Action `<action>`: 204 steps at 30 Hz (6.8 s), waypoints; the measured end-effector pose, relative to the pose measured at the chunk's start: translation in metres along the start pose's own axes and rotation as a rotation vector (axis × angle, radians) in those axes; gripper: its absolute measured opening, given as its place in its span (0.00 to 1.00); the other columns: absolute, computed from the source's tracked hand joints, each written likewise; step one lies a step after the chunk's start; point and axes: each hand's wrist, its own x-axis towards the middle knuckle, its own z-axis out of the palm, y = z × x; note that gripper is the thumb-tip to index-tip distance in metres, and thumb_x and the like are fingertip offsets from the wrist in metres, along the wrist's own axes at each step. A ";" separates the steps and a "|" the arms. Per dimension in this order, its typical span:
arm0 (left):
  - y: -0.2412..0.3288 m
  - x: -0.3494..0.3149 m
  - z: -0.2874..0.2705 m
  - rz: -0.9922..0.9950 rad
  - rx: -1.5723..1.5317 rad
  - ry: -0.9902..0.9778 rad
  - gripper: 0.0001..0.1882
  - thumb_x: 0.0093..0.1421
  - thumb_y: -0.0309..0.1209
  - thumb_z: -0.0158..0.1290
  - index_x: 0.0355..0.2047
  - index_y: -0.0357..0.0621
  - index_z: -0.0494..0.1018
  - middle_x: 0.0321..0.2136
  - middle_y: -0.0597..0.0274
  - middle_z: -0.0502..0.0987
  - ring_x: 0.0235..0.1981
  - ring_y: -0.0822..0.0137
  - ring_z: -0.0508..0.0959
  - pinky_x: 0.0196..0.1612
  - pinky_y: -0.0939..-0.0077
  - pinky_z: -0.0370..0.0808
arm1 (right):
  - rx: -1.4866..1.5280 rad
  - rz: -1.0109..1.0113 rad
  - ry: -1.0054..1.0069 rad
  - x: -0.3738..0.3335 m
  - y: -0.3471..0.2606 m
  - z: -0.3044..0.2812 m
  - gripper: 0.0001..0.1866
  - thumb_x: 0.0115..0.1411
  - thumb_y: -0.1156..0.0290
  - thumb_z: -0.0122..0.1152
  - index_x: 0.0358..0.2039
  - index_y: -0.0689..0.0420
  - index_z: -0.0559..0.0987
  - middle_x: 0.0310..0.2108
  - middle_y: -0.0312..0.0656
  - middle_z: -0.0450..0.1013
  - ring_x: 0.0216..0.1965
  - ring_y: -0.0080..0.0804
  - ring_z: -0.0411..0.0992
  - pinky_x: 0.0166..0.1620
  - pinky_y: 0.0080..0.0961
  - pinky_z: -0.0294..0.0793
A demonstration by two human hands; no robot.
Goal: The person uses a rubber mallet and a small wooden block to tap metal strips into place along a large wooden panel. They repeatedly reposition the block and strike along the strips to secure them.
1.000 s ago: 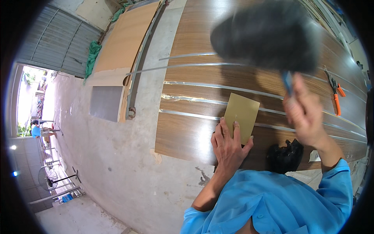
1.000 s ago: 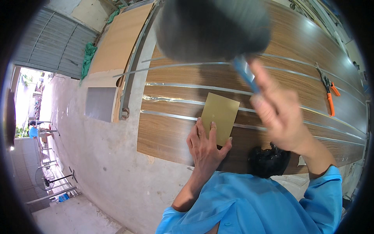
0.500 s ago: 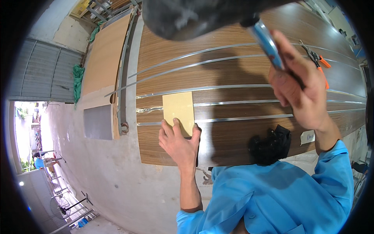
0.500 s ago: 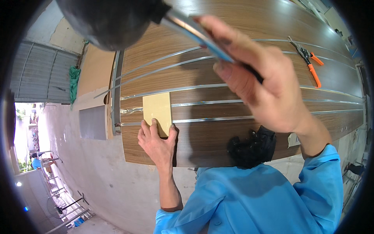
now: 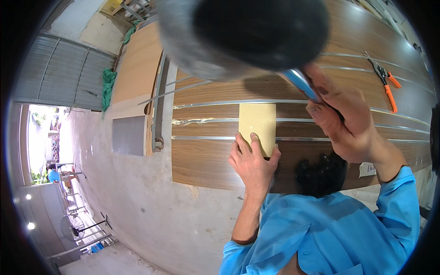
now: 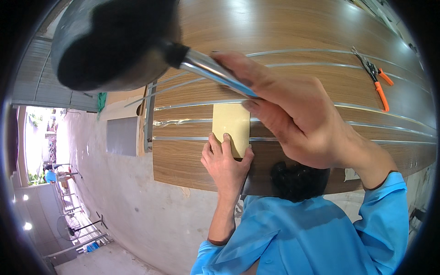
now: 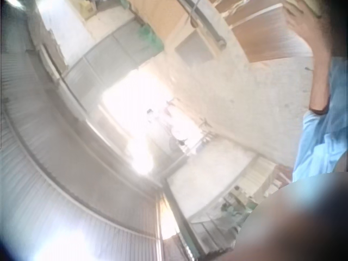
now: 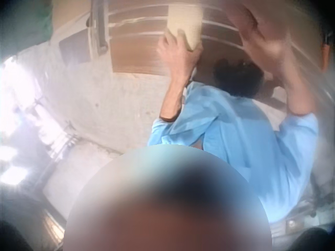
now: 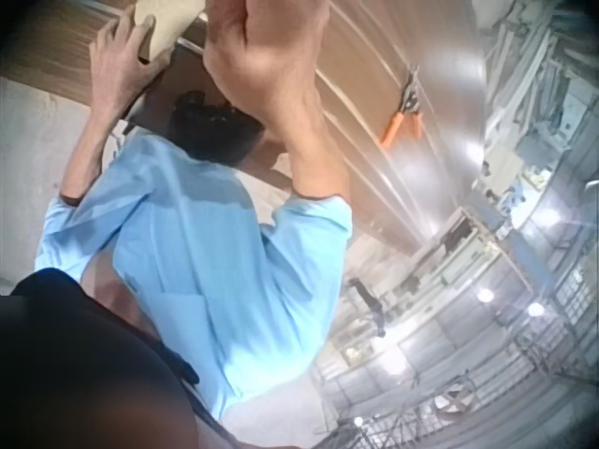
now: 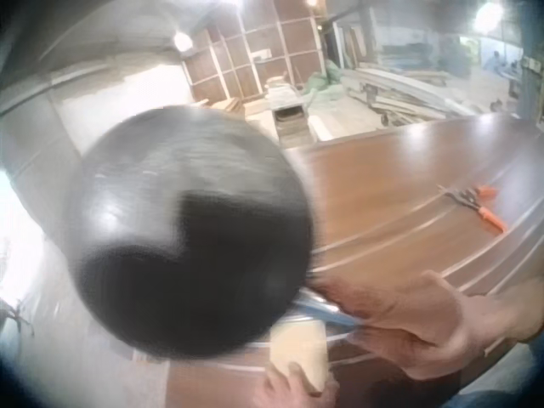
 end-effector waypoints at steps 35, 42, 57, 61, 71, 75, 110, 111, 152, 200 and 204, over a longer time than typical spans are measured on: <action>0.058 -0.014 0.016 0.105 -0.104 -0.065 0.37 0.50 0.47 0.72 0.55 0.39 0.76 0.63 0.36 0.68 0.59 0.39 0.69 0.57 0.45 0.69 | 0.009 0.617 -0.259 -0.053 0.019 -0.029 0.26 0.68 0.78 0.58 0.67 0.62 0.72 0.27 0.44 0.69 0.26 0.26 0.66 0.32 0.29 0.69; -0.015 0.001 -0.014 -0.110 0.137 0.014 0.35 0.52 0.48 0.70 0.54 0.37 0.78 0.63 0.32 0.70 0.61 0.34 0.70 0.63 0.40 0.67 | 0.135 0.694 0.057 -0.037 -0.011 -0.066 0.19 0.72 0.74 0.58 0.62 0.60 0.76 0.24 0.31 0.67 0.23 0.17 0.62 0.27 0.20 0.62; 0.042 -0.018 0.009 0.281 -0.179 -0.066 0.40 0.56 0.53 0.68 0.60 0.38 0.74 0.66 0.30 0.61 0.64 0.37 0.65 0.60 0.44 0.63 | -0.285 0.679 -0.241 -0.073 -0.005 -0.006 0.11 0.71 0.69 0.61 0.48 0.63 0.79 0.21 0.53 0.70 0.18 0.40 0.70 0.25 0.39 0.67; 0.043 -0.021 0.012 0.248 -0.154 -0.119 0.40 0.56 0.54 0.67 0.61 0.38 0.74 0.66 0.32 0.63 0.64 0.39 0.65 0.60 0.45 0.63 | 0.301 0.855 0.179 -0.061 -0.041 -0.029 0.12 0.74 0.67 0.57 0.40 0.64 0.76 0.18 0.43 0.66 0.18 0.34 0.69 0.24 0.36 0.64; 0.050 -0.027 0.017 0.331 -0.209 -0.092 0.42 0.56 0.54 0.67 0.62 0.38 0.74 0.67 0.31 0.62 0.64 0.41 0.65 0.60 0.47 0.62 | -0.414 0.838 -0.220 -0.097 -0.013 -0.015 0.19 0.77 0.62 0.53 0.31 0.63 0.72 0.18 0.40 0.66 0.21 0.29 0.66 0.27 0.32 0.66; 0.058 -0.024 0.013 0.352 -0.231 -0.197 0.41 0.57 0.52 0.68 0.63 0.37 0.73 0.66 0.30 0.62 0.63 0.40 0.65 0.60 0.47 0.62 | 0.032 0.917 0.242 -0.096 -0.036 -0.055 0.20 0.78 0.57 0.51 0.33 0.59 0.72 0.18 0.31 0.65 0.17 0.21 0.61 0.21 0.25 0.60; -0.041 0.073 0.019 -0.108 0.073 0.192 0.38 0.54 0.48 0.67 0.63 0.45 0.76 0.62 0.35 0.70 0.62 0.38 0.69 0.66 0.43 0.63 | 0.083 0.489 0.021 -0.071 0.025 -0.112 0.15 0.72 0.64 0.61 0.30 0.58 0.73 0.17 0.32 0.66 0.18 0.18 0.63 0.23 0.23 0.61; -0.050 0.082 0.021 -0.147 0.085 0.155 0.36 0.53 0.48 0.67 0.61 0.46 0.78 0.63 0.35 0.70 0.62 0.38 0.69 0.66 0.44 0.63 | 0.087 0.489 0.017 -0.062 0.023 -0.108 0.16 0.73 0.63 0.60 0.30 0.59 0.73 0.17 0.32 0.66 0.18 0.18 0.63 0.23 0.22 0.61; -0.130 0.089 -0.014 -0.131 0.050 0.117 0.32 0.54 0.45 0.70 0.53 0.35 0.78 0.64 0.33 0.70 0.66 0.34 0.67 0.66 0.44 0.65 | -0.022 0.668 -0.323 0.069 0.082 0.038 0.21 0.77 0.60 0.53 0.29 0.62 0.73 0.17 0.39 0.66 0.20 0.29 0.63 0.26 0.34 0.64; -0.120 0.074 -0.030 -0.171 0.041 0.049 0.32 0.48 0.42 0.66 0.54 0.42 0.83 0.61 0.40 0.71 0.59 0.39 0.70 0.61 0.47 0.68 | -0.542 0.443 -0.808 0.114 0.065 0.107 0.12 0.74 0.64 0.57 0.45 0.61 0.76 0.26 0.49 0.73 0.31 0.34 0.73 0.38 0.32 0.74; -0.112 0.072 -0.033 -0.135 0.006 0.058 0.31 0.48 0.40 0.67 0.52 0.41 0.83 0.61 0.40 0.71 0.60 0.39 0.70 0.60 0.47 0.68 | -0.204 0.481 -0.536 0.109 0.073 0.093 0.20 0.76 0.61 0.56 0.31 0.65 0.76 0.19 0.56 0.68 0.20 0.48 0.65 0.29 0.44 0.68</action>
